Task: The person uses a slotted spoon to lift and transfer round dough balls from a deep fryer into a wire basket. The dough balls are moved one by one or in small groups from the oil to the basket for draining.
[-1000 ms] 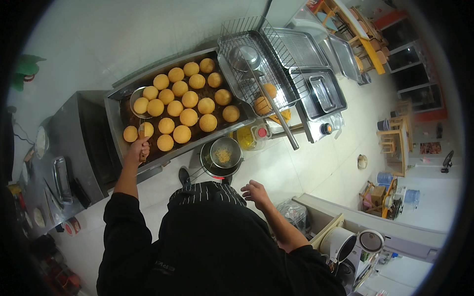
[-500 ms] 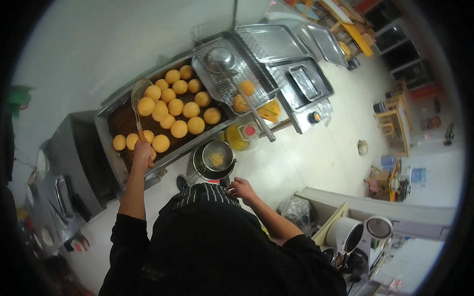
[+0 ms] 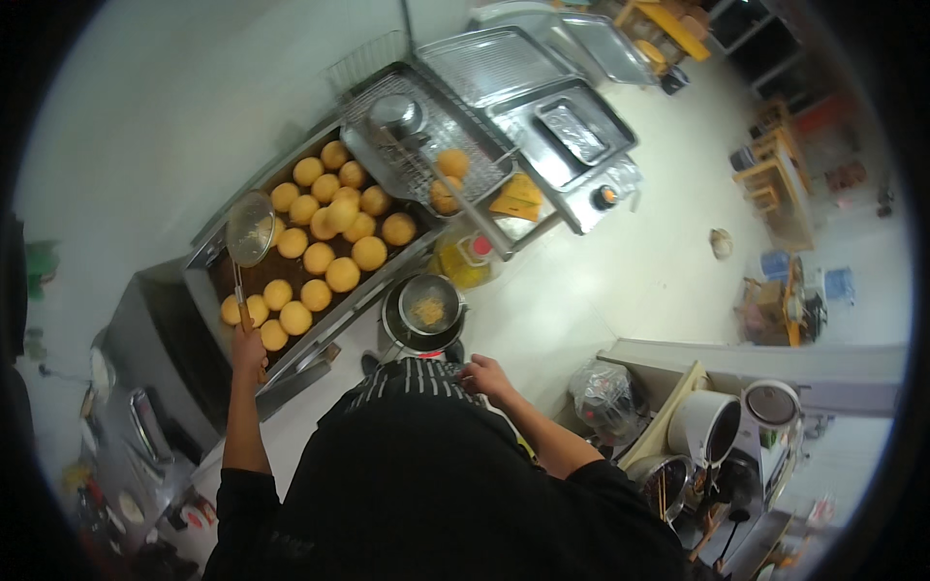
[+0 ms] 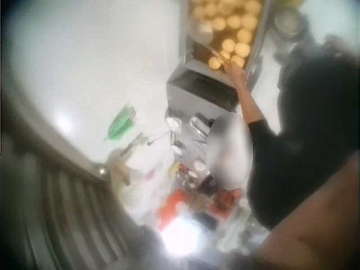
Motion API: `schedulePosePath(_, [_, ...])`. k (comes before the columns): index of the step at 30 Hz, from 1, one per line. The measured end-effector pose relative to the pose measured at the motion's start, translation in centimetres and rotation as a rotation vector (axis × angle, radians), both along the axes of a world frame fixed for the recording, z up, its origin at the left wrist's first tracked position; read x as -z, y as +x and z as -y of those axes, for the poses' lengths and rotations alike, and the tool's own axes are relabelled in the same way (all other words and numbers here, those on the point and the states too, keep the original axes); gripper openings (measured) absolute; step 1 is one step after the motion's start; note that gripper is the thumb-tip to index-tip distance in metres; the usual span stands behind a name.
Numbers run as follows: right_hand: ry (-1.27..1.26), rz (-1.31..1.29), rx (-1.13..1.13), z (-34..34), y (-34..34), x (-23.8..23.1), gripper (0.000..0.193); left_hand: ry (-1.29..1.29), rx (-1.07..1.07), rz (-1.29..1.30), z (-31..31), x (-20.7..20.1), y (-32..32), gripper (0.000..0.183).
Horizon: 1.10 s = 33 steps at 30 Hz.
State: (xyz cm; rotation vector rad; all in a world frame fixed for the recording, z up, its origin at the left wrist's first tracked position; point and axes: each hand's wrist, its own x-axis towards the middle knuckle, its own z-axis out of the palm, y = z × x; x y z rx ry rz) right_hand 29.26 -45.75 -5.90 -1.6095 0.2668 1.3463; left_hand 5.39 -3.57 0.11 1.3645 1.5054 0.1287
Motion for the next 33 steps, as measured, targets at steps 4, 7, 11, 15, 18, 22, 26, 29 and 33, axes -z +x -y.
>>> schedulePosePath(4, [0.012,-0.019,-0.036,0.3,-0.1,0.2,0.010,0.399,0.196,-0.377,-0.8,0.4,-6.2,0.035])
schedulePosePath(7, [-0.013,-0.019,-0.053,0.2,0.1,0.1,0.010,0.383,0.214,-0.546,-1.8,0.9,-8.5,0.031])
schedulePosePath(11, [-0.024,-0.003,-0.106,-0.5,0.6,-0.6,0.011,0.390,0.172,-0.615,-2.6,2.0,-11.0,0.034])
schedulePosePath(15, [-0.002,0.016,-0.124,-0.9,1.1,-0.8,0.010,0.343,0.152,-0.643,-2.3,4.4,-13.4,0.038])
schedulePosePath(18, [-0.017,0.051,-0.116,-0.8,1.1,-0.5,0.009,0.260,0.198,-0.610,-0.7,6.1,-16.0,0.038])
schedulePosePath(22, [-0.017,0.015,-0.071,-0.3,0.6,-0.2,0.010,-0.156,-0.114,-0.250,2.4,8.1,-18.4,0.029])
schedulePosePath(26, [-0.032,0.003,-0.078,0.0,0.3,0.0,0.010,-0.535,-0.404,0.247,6.3,9.7,-18.9,0.021])
schedulePosePath(29, [-0.010,-0.002,-0.087,-0.3,0.3,0.1,0.010,-0.689,-0.449,0.503,8.3,11.6,-16.7,0.019])
schedulePosePath(33, [0.011,-0.002,-0.105,-1.0,0.8,0.3,0.011,-0.901,-0.490,0.794,8.1,13.4,-11.7,0.021])
